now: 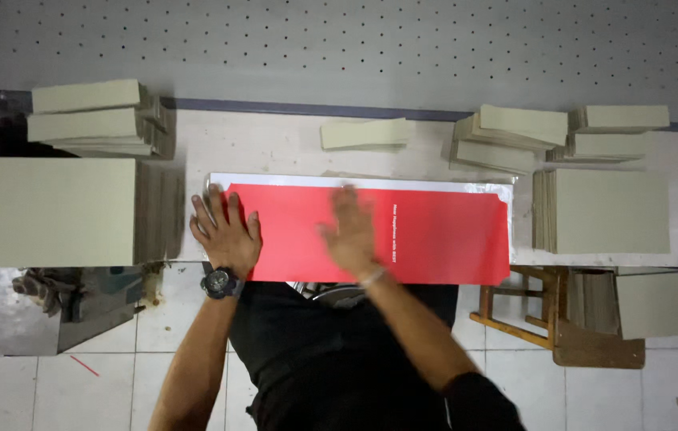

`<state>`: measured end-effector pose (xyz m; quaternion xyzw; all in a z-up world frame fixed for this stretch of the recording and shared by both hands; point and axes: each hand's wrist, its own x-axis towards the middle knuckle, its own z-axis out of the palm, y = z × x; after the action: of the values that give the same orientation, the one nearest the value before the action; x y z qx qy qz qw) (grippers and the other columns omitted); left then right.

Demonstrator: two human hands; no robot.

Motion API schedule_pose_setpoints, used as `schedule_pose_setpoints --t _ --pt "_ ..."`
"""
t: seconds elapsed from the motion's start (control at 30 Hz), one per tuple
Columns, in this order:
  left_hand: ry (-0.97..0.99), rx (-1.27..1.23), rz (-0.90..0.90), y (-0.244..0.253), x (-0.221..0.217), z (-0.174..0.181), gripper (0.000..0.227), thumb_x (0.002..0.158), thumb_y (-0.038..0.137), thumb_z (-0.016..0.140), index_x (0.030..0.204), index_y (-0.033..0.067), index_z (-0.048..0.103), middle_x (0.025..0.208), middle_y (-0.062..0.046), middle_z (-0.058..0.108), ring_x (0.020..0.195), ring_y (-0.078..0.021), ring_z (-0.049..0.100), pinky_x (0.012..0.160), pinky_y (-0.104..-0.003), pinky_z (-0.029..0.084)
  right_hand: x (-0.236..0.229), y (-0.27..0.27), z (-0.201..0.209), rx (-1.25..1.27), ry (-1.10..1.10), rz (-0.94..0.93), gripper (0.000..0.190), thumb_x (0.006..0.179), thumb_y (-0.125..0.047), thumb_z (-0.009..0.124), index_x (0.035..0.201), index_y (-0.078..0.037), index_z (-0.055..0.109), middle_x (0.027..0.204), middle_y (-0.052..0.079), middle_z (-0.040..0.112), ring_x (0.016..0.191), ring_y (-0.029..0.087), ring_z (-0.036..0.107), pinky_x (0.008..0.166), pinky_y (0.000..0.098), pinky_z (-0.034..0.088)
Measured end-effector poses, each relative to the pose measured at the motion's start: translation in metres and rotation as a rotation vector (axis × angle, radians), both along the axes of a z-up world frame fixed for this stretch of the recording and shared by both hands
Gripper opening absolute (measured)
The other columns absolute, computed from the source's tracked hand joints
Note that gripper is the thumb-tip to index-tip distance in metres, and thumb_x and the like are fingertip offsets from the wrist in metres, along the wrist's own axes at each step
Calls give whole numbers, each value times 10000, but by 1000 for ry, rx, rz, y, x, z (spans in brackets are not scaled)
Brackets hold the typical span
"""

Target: The person places beige book blocks onto a white board, then covers them with a red cover sheet. The person repeats this process multiple times, stacking the completed units on the table.

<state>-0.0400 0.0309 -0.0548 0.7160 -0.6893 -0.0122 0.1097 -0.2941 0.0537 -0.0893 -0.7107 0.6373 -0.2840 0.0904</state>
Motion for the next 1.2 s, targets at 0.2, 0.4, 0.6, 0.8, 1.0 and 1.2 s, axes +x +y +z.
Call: schedule_pose_setpoints --t 0.2,0.4,0.6,0.8,1.0,1.2 --pt "-27 51 32 4 -2 3 681 1155 580 358 1642 124 495 1863 -148 185 1683 -466 30 1298 -617 67 -231 42 9 0 399 -227 756 1132 -569 482 1676 -44 456 1748 228 396 1626 439 321 1279 668 238" --pt "-37 -135 15 6 -5 -3 611 1141 505 479 1591 99 555 1824 -182 288 1660 -491 116 1269 -640 138 -227 49 19 96 301 -327 790 1128 -470 525 1726 12 339 1772 331 260 1641 524 193 1293 705 117" --pt "-67 -64 -10 4 -1 -2 654 1145 528 453 1618 84 535 1837 -191 256 1669 -484 94 1280 -637 127 -52 23 26 -77 29 -60 755 1124 -450 512 1724 -45 297 1777 298 249 1653 492 191 1303 678 117" --pt "-40 -82 19 6 -5 -1 631 1144 514 463 1612 96 526 1816 -204 292 1667 -479 126 1268 -656 137 -18 13 31 220 248 -52 777 1139 -506 452 1735 -42 269 1816 257 172 1694 407 117 1359 615 24" --pt "-33 70 4 0 -3 6 687 1163 558 358 1650 88 476 1851 -180 246 1700 -445 52 1303 -642 44 -13 10 34 102 293 -85 836 1090 -544 519 1712 -17 333 1768 320 263 1651 470 250 1330 650 140" --pt "-45 -142 -65 4 -1 3 667 1159 528 425 1658 91 502 1832 -195 269 1662 -465 180 1275 -650 161 -19 12 30 113 186 -40 990 1026 -610 595 1737 -13 249 1793 319 188 1677 466 163 1337 647 88"
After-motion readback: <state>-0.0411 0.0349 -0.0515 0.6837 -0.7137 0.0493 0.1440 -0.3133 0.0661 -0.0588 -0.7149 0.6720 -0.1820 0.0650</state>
